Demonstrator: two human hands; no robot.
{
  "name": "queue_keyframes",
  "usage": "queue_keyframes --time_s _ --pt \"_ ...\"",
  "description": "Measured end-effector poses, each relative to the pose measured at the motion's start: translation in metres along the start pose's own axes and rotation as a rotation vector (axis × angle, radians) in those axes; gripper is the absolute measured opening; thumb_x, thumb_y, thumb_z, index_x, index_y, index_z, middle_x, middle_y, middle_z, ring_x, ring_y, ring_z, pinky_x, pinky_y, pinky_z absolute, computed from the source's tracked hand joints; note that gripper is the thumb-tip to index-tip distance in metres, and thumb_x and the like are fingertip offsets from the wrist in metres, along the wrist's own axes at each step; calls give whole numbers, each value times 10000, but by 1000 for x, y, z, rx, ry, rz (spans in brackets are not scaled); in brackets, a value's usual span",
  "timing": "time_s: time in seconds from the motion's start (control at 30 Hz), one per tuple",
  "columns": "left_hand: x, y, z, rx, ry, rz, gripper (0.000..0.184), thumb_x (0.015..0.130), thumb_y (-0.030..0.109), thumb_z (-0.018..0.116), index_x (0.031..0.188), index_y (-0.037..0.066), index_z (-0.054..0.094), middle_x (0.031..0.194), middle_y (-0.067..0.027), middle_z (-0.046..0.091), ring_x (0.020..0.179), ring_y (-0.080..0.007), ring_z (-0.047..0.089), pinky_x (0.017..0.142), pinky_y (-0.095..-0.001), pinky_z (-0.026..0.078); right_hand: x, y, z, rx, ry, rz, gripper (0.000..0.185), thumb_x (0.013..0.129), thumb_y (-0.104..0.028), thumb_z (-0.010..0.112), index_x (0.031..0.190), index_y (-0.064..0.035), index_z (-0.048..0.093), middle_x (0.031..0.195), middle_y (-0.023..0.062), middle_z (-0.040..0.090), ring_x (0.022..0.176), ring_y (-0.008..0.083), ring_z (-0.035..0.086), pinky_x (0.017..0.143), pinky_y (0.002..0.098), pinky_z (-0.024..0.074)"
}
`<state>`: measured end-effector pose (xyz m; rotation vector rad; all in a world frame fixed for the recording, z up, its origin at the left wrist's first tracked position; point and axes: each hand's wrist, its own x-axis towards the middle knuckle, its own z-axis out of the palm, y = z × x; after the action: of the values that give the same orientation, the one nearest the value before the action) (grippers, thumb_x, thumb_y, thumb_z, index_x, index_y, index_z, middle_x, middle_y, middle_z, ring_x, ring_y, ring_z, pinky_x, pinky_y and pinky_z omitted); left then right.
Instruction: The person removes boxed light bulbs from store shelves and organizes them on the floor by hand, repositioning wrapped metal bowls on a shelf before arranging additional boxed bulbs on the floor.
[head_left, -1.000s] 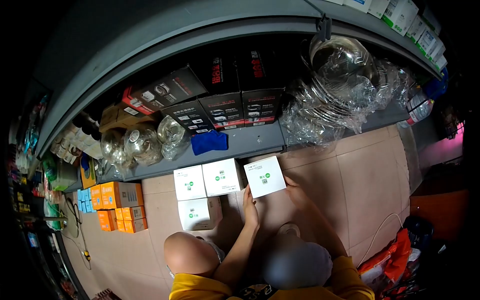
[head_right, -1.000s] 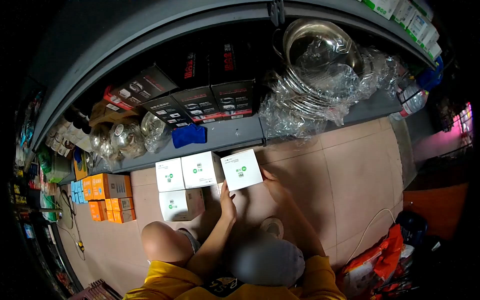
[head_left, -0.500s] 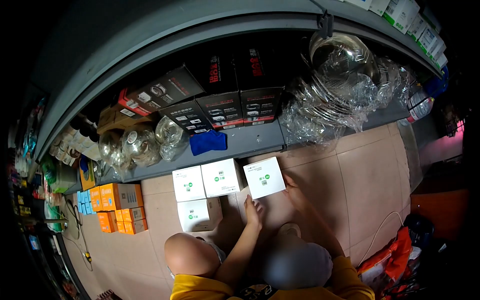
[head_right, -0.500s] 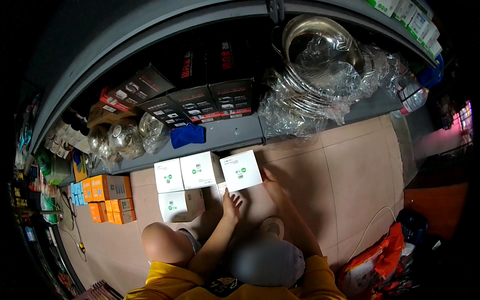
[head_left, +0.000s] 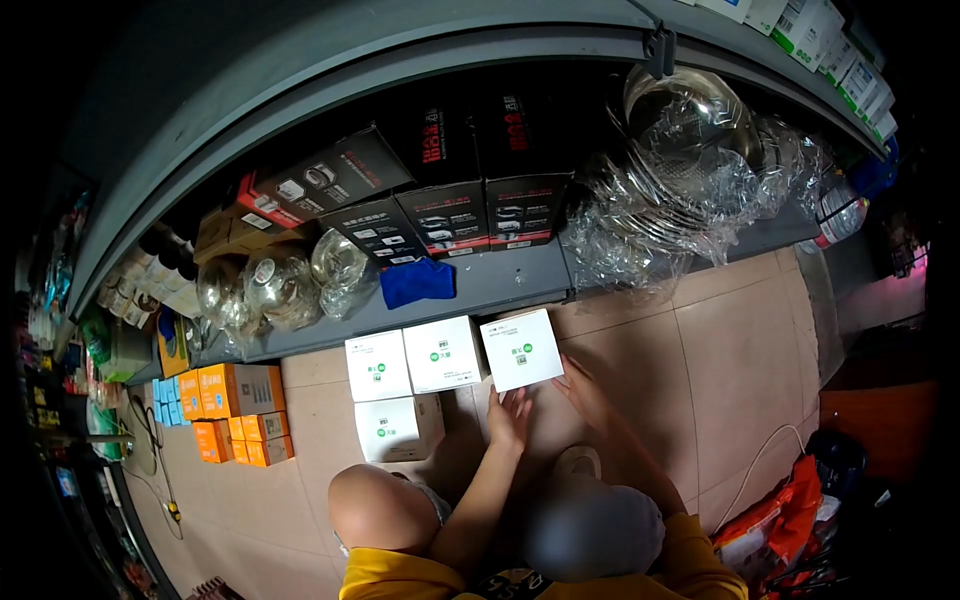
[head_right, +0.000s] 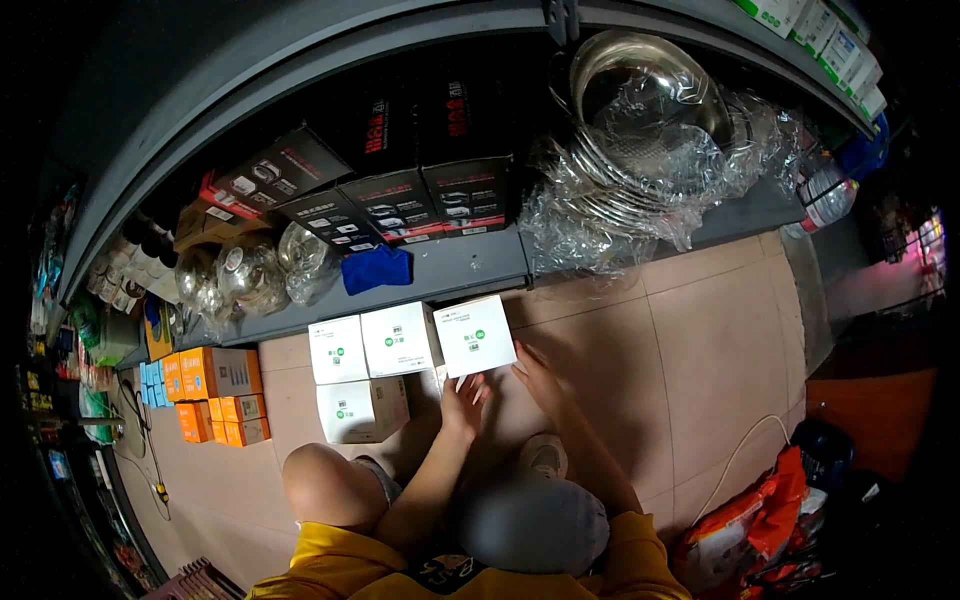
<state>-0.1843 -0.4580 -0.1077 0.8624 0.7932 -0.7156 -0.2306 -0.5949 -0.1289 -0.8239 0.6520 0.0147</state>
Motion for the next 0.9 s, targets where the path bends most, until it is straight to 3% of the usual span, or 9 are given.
queue_keyframes --time_s 0.5,0.6,0.8,0.87,0.9 --pt "-2 15 3 7 -5 47 435 883 269 291 1287 142 192 1183 -57 381 984 -159 445 855 -342 344 5 -7 19 -166 33 89 414 870 -340 381 1207 -101 354 1240 7 352 1164 149 276 961 380 203" --pt "-4 16 5 -37 42 51 365 871 195 310 1232 144 296 1126 -14 434 926 -126 454 835 -336 347 8 -9 20 -150 10 93 420 870 -329 383 1220 -100 339 1247 9 344 1169 156 271 959 387 205" --pt "-4 18 5 -13 34 50 415 847 133 364 1252 138 269 1147 -23 416 948 -126 453 833 -329 354 11 -17 25 -122 -7 124 455 861 -346 397 1231 -91 318 1280 23 300 1201 168 216 965 387 198" --pt "-1 17 3 27 3 64 443 854 152 336 1276 129 202 1191 -47 372 994 -157 435 855 -349 350 10 -15 26 -73 91 122 385 835 -336 467 1149 -114 442 1156 -5 430 1099 118 342 906 356 269" --pt "-1 17 3 66 -24 72 475 860 172 309 1299 120 135 1235 -71 327 1041 -187 417 878 -369 346 12 -11 23 -73 90 119 385 835 -336 467 1149 -114 442 1156 -5 430 1099 118 342 906 356 269"
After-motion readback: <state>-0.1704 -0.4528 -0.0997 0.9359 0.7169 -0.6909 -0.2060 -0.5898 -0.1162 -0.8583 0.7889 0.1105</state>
